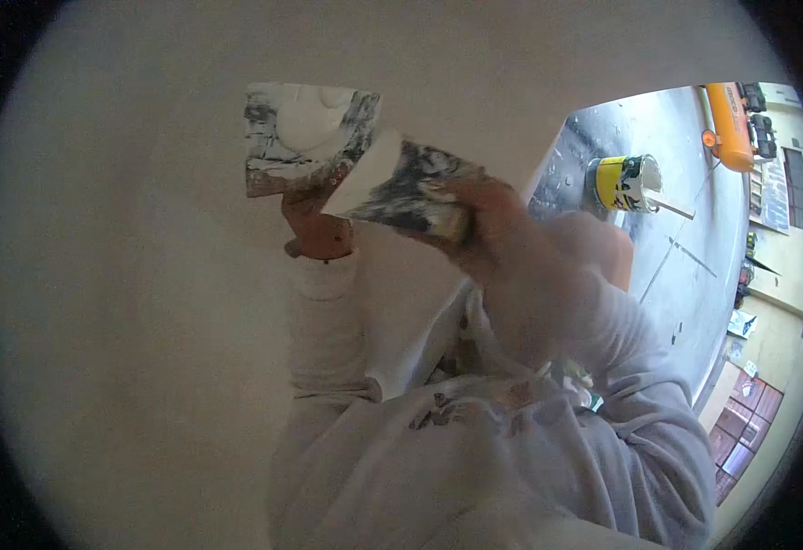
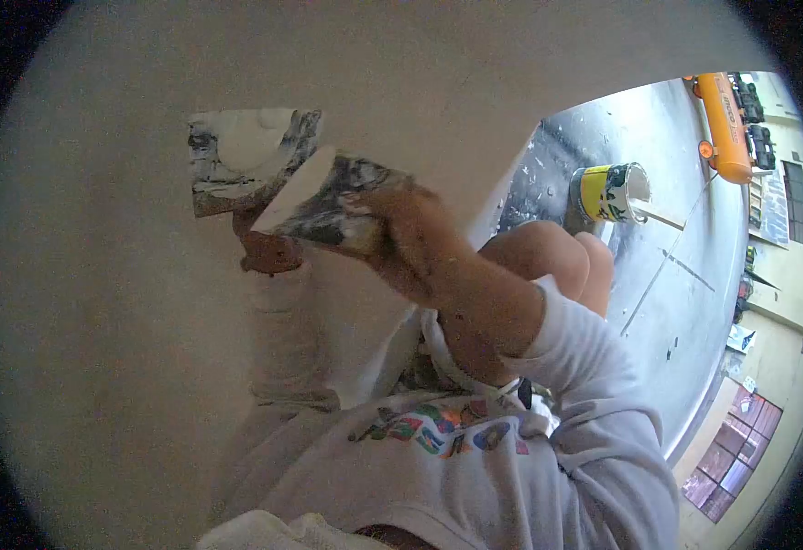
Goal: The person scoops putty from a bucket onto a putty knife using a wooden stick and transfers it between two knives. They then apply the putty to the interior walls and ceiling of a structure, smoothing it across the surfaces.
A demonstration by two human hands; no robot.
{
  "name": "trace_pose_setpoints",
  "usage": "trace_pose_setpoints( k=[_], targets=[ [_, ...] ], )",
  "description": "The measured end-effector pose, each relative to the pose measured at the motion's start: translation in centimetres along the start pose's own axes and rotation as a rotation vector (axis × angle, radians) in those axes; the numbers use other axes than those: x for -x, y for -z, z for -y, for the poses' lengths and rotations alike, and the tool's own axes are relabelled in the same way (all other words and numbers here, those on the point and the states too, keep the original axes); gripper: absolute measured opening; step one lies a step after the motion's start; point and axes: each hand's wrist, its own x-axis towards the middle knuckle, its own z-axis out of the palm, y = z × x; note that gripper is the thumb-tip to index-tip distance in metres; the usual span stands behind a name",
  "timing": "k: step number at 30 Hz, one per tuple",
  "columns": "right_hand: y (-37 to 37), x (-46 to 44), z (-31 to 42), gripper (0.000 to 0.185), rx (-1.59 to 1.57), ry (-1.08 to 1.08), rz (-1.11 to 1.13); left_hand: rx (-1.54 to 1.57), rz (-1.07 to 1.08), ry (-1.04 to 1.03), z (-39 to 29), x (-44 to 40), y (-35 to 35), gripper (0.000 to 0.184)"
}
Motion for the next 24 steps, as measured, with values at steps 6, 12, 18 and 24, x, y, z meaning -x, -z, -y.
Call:
trace_pose_setpoints(
  k=[6, 12, 18, 24],
  targets=[
    [-2.2, -1.4, -1.9, 0.029, 0.023, 0.099, -0.031, 0.406, 0.057, -0.336, 5.8, -3.0, -0.9, 0.034],
    [-1.1, -0.6, -0.7, 0.030, 0.158, 0.193, -0.011, -1.068, 0.007, -1.057, 6.8, -1.6, 2.4, 0.031],
    [2.2, -1.9, 1.4, 0.031, -0.225, 0.149, 0.296, -1.281, 0.164, -0.402, -4.1, 1.0, -3.7, 0.023],
    [-1.6, -1.1, 11.3, 0.028, -0.018, 0.532, 0.411, -0.622, 0.046, -0.744, 1.8, -0.5, -1.0, 0.016]
  ],
)
